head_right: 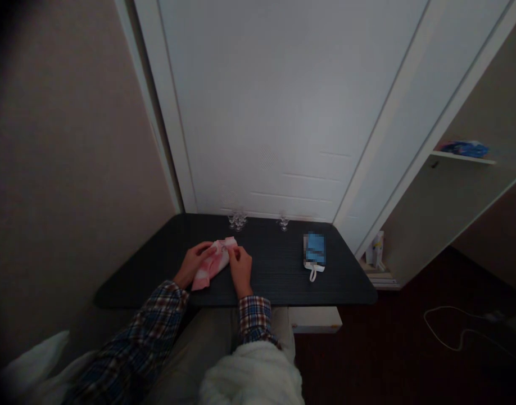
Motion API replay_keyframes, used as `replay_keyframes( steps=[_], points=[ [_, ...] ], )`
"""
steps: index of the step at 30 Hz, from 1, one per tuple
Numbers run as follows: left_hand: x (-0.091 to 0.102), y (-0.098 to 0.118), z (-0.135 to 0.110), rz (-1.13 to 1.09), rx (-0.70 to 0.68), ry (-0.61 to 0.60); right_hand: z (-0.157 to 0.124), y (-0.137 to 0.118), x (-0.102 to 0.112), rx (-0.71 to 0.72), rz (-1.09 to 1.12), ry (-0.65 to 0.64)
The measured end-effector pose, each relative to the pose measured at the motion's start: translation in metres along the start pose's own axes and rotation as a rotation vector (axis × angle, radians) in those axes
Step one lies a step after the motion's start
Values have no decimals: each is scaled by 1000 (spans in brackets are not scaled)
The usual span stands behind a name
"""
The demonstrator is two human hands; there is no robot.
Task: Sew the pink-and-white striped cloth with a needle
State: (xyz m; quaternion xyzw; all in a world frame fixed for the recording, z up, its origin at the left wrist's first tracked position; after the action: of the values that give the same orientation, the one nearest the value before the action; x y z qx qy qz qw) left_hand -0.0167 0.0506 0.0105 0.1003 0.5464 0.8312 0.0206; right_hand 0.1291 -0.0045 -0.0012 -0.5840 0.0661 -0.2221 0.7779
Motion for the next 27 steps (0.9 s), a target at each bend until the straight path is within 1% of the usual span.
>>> replay_keyframes(
  steps=[4,7,10,15,20,24,27],
  points=[
    [-2,1,-1,-94,10,55,1,1,-4,68,-3,-91],
    [-4,5,-3,-149,29,31,3,2,-6,91,-39,-129],
    [-5,8,-5,-192,36,-8,3,2,-6,69,-33,-106],
    [-5,12,-7,-188,56,-27,2,2,-5,5,81,-47],
    [-5,10,-6,-191,53,-29,3,5,-5,-58,114,-53],
    [-6,5,-5,-224,41,-28,3,7,-4,-71,96,-37],
    [-8,2,-5,-208,54,-19,3,4,-3,-49,93,-14]
  ],
)
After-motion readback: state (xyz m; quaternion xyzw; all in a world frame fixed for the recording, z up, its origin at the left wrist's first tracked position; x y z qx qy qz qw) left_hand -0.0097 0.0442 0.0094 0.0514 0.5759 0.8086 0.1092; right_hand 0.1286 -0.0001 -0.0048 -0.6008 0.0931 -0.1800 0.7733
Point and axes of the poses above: each hand's wrist, its own z-axis towards the middle knuckle, its own x-axis out of the back of the hand, y = z × x, the point moved 1 cm from there along z, towards the middle knuckle, and after that the axes turned 7 degrees about -x, right-handed, at the moved point
